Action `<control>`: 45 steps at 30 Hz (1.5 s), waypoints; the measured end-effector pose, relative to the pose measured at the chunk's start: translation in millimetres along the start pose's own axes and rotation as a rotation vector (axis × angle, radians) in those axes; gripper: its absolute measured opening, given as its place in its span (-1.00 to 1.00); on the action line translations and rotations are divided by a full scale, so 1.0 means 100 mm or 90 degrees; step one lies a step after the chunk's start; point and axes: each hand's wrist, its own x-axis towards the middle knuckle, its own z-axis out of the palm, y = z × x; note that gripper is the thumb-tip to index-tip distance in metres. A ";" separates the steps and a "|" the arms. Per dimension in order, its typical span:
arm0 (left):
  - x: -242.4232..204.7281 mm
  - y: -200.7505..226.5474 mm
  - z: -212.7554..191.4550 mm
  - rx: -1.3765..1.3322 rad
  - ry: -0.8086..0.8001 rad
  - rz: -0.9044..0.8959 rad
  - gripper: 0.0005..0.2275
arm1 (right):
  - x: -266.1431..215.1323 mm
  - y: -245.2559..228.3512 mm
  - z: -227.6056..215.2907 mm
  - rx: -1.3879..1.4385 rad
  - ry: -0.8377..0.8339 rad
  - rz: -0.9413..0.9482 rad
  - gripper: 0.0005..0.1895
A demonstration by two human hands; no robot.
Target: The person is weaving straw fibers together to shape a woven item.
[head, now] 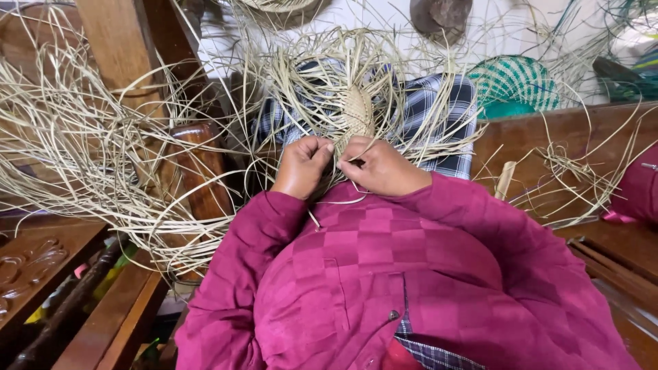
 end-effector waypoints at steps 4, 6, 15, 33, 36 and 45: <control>0.00 0.02 0.02 -0.004 0.012 0.003 -0.90 | 0.02 0.00 0.00 0.015 -0.004 0.002 -0.93; -0.01 0.05 0.04 -0.007 0.016 -0.004 -0.89 | 0.02 0.00 0.00 0.024 -0.006 -0.001 -0.94; 0.06 -0.09 0.04 -0.008 0.029 -0.006 -0.89 | 0.06 -0.41 -0.20 -0.052 0.018 -0.082 -0.96; 0.08 -0.11 0.08 -0.015 0.034 -0.039 -0.89 | 0.02 -0.20 -0.25 -0.149 -0.167 0.150 -0.76; 0.12 -0.22 0.09 0.000 0.030 -0.034 -0.90 | -0.04 -0.07 -0.14 -0.044 -0.122 0.208 -0.81; 0.02 -0.06 0.13 -0.041 0.008 -0.030 -0.91 | -0.11 0.18 0.08 0.175 -0.096 0.405 -0.79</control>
